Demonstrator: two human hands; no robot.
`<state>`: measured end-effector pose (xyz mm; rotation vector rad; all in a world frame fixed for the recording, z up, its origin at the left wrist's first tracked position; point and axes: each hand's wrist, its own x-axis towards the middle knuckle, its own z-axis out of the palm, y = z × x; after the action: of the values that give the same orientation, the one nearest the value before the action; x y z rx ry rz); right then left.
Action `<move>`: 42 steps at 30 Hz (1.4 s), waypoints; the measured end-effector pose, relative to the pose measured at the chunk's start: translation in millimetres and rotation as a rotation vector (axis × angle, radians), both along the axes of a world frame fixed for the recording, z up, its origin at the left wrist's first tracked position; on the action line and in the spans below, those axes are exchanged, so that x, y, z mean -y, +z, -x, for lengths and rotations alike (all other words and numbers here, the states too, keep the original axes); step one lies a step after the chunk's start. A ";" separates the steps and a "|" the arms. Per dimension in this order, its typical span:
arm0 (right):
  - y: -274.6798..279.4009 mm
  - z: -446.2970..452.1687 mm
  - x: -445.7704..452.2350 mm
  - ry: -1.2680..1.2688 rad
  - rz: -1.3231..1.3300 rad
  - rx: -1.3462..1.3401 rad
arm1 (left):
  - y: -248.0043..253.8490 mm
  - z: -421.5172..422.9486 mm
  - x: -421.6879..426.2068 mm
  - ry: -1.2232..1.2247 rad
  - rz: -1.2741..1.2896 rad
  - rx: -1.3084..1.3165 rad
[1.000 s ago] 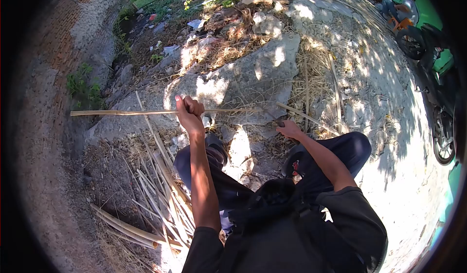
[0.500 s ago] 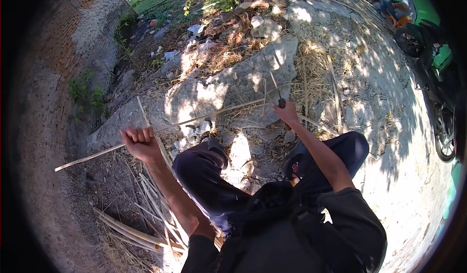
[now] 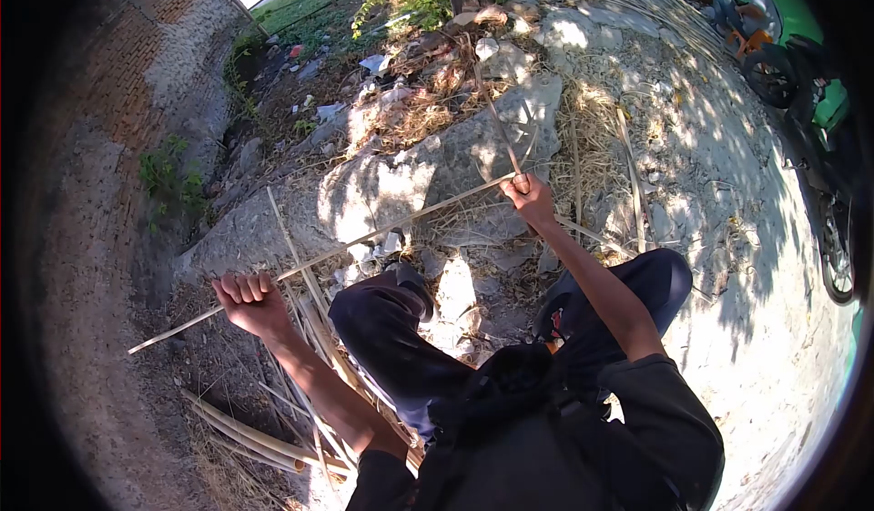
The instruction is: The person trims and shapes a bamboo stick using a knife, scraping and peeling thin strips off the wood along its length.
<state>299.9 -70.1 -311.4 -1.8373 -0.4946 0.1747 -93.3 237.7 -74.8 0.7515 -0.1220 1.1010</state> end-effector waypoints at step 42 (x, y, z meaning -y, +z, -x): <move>4.0 -51.8 12.6 0.508 -0.549 -0.389 | -2.3 60.3 -27.3 0.063 -0.068 0.093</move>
<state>351.7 -82.7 -307.4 -1.0823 -0.6477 0.6589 -153.6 265.0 -77.1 0.7694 -0.2163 1.1970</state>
